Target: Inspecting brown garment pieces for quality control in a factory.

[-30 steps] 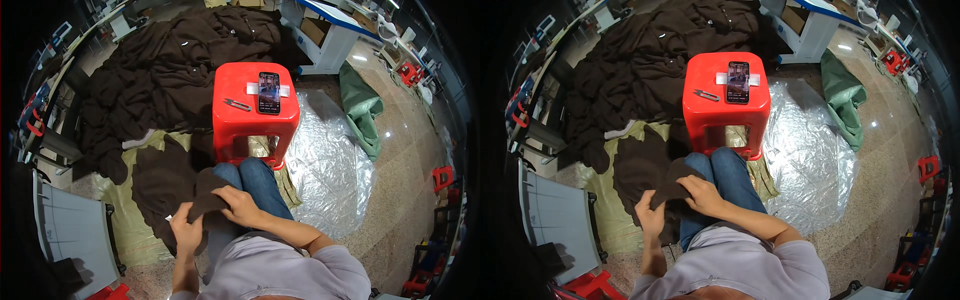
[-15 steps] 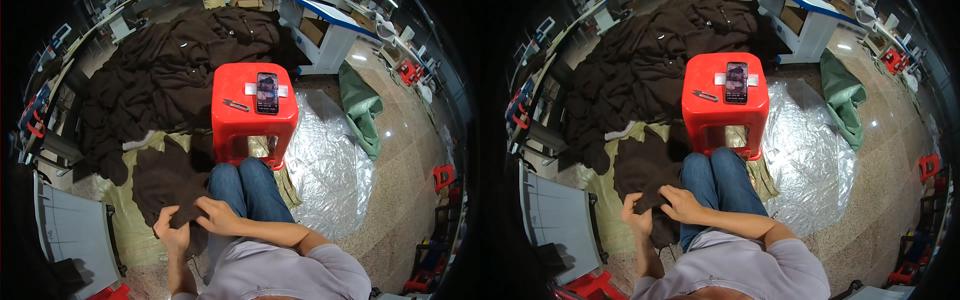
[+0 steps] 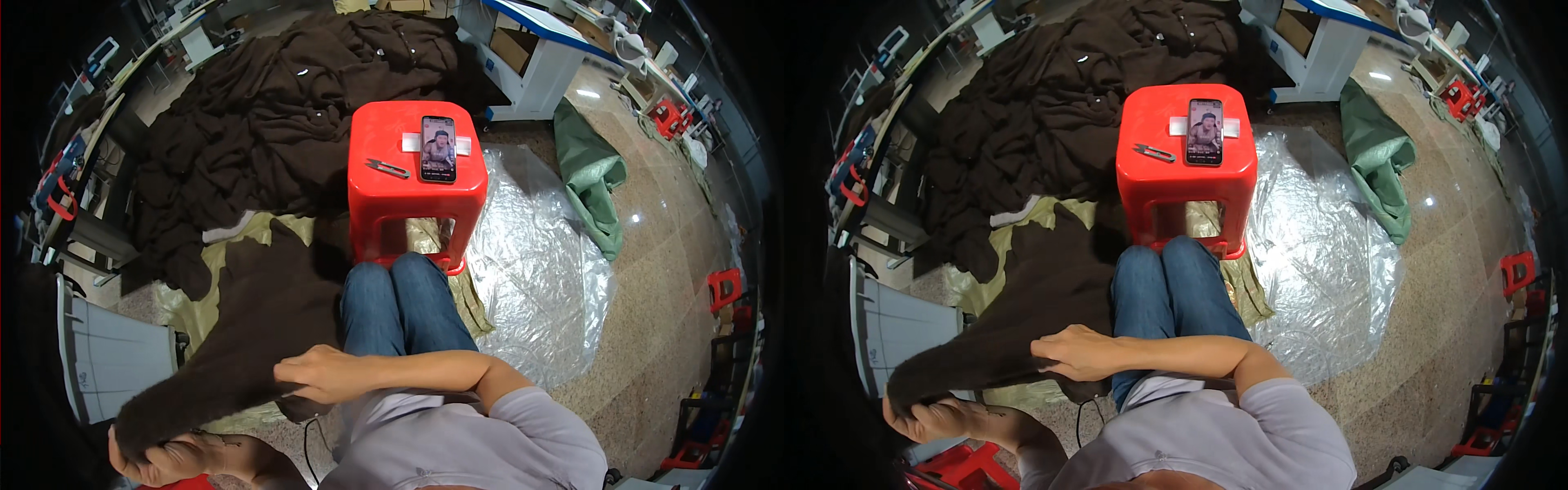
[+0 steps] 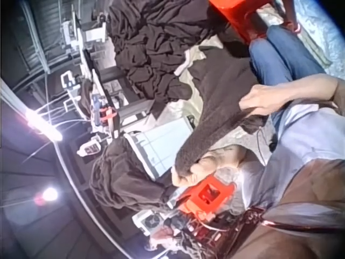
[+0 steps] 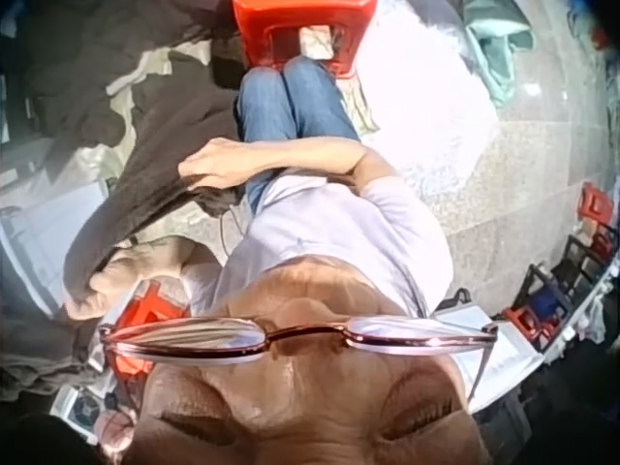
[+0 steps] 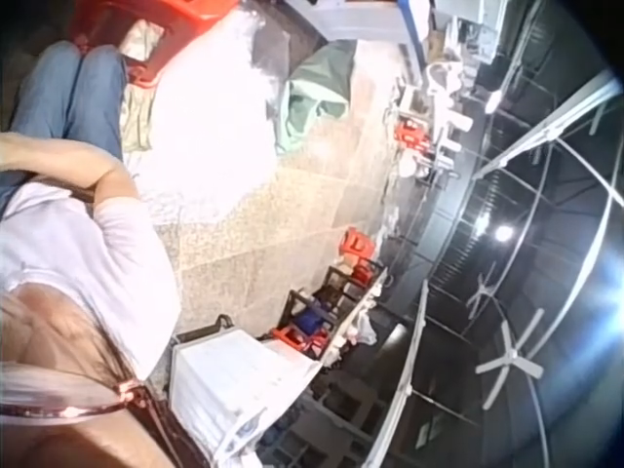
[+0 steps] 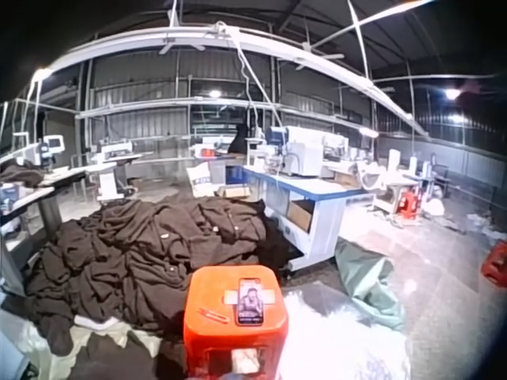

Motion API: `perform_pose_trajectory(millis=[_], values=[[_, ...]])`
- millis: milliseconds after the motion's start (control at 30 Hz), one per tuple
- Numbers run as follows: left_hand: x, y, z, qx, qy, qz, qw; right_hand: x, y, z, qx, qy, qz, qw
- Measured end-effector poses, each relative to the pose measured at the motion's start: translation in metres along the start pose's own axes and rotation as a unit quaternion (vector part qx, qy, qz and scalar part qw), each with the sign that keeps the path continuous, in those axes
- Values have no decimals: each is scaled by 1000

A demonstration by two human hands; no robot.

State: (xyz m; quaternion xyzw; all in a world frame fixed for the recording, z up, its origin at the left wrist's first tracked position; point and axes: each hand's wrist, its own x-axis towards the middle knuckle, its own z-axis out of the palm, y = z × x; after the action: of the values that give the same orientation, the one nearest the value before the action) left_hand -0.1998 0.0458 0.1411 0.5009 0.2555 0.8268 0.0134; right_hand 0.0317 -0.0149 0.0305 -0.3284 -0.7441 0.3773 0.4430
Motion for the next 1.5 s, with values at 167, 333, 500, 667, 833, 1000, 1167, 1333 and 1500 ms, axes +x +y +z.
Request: perform_pose_trajectory(millis=[167,333,500,667,833,1000,1167,1333,1500], values=[[7,16,29,40,-75,13,996,-70,-33,-100,37,189,106,976],[-50,31,93,51,-622,-235,745,-206,-115,-204,-244,534,68,807],[-190,21,108,-136,-711,-128,678,-306,-193,-230,-477,669,105,560],[-244,13,92,-45,-573,-124,809,-368,-249,-258,-590,690,89,408],[-199,-1,87,-175,-644,-571,478,-387,-251,-303,-582,702,147,383],[-214,-35,76,-290,-571,-689,338,-372,-148,-294,-440,626,300,569],[-250,-39,50,-13,-702,-325,633,-352,-62,-267,-270,546,368,703],[-244,-21,19,92,-688,-214,687,-337,-55,-262,-338,501,324,728],[-237,-15,18,156,-649,-208,715,-343,-67,-268,-410,507,361,666]])
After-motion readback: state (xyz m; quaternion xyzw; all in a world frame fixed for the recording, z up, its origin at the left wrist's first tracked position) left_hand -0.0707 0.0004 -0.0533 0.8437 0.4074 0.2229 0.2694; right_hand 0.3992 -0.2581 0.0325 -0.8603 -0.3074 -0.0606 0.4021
